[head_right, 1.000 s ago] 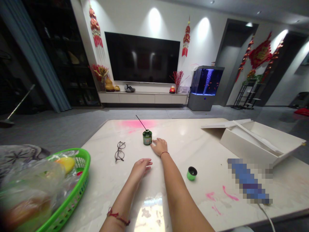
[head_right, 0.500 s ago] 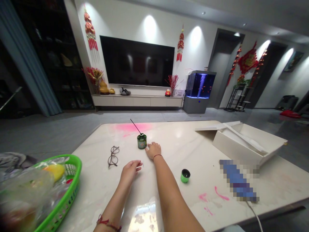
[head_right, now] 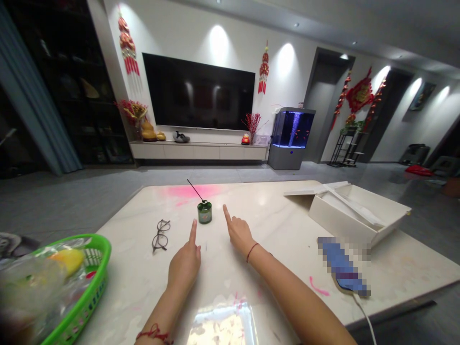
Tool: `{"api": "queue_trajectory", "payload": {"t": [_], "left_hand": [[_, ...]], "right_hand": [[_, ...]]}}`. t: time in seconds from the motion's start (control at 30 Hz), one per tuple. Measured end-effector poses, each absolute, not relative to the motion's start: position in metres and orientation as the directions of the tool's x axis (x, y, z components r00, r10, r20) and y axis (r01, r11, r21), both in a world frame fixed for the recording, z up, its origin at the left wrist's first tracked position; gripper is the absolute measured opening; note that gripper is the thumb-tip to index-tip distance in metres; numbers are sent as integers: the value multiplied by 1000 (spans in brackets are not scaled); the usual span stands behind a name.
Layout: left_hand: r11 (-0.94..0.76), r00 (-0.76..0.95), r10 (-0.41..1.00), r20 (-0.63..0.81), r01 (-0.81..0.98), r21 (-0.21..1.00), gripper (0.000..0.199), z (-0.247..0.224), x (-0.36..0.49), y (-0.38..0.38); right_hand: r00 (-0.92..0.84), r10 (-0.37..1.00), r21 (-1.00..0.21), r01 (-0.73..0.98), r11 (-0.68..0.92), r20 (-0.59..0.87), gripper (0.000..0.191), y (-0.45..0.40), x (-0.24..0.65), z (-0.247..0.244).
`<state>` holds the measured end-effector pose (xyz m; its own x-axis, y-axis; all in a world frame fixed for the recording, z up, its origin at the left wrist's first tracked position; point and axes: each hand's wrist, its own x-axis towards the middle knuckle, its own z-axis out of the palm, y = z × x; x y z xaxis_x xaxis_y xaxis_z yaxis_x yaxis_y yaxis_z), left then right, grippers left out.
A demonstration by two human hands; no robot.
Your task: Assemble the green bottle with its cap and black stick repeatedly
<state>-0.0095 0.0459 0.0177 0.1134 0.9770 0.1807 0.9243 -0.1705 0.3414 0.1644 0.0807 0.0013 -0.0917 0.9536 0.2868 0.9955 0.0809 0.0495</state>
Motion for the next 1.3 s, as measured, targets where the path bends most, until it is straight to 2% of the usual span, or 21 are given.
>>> {"api": "queue_trajectory", "payload": {"t": [0.1,0.3,0.37,0.47,0.57,0.7,0.83,0.97,1.13,1.3], "left_hand": [[-211,170,974,151,925,316,70,12,-7,47],[-249,214,967,139,906,342,72,10,-3,45],[-242,198,968,155,901,359,67,14,-4,44],[-204,148,974,170,899,387,40,21,-6,43],[-159,90,978,187,905,394,24,27,-8,43],[-125,49,979,199,912,391,23,26,-12,44],[-106,37,982,184,918,383,23,22,-15,47],[-111,38,981,192,917,383,24,20,-16,47],[-111,44,984,173,909,401,23,21,-15,47],[-102,46,989,139,897,431,24,23,-14,46]], "right_hand": [[-113,953,129,988,79,281,88,51,176,7],[-75,949,149,988,30,306,80,31,190,14],[-80,939,127,991,40,335,63,32,190,17],[-87,924,57,996,71,373,23,35,187,17],[-92,909,-33,993,115,406,23,44,181,14],[-42,888,-188,972,142,458,13,76,166,13],[11,904,-397,900,177,428,12,129,140,27],[-23,908,-408,888,211,419,24,174,119,46],[-90,931,-409,881,240,354,27,208,112,57],[-28,950,-490,852,186,312,14,225,105,58]]}}
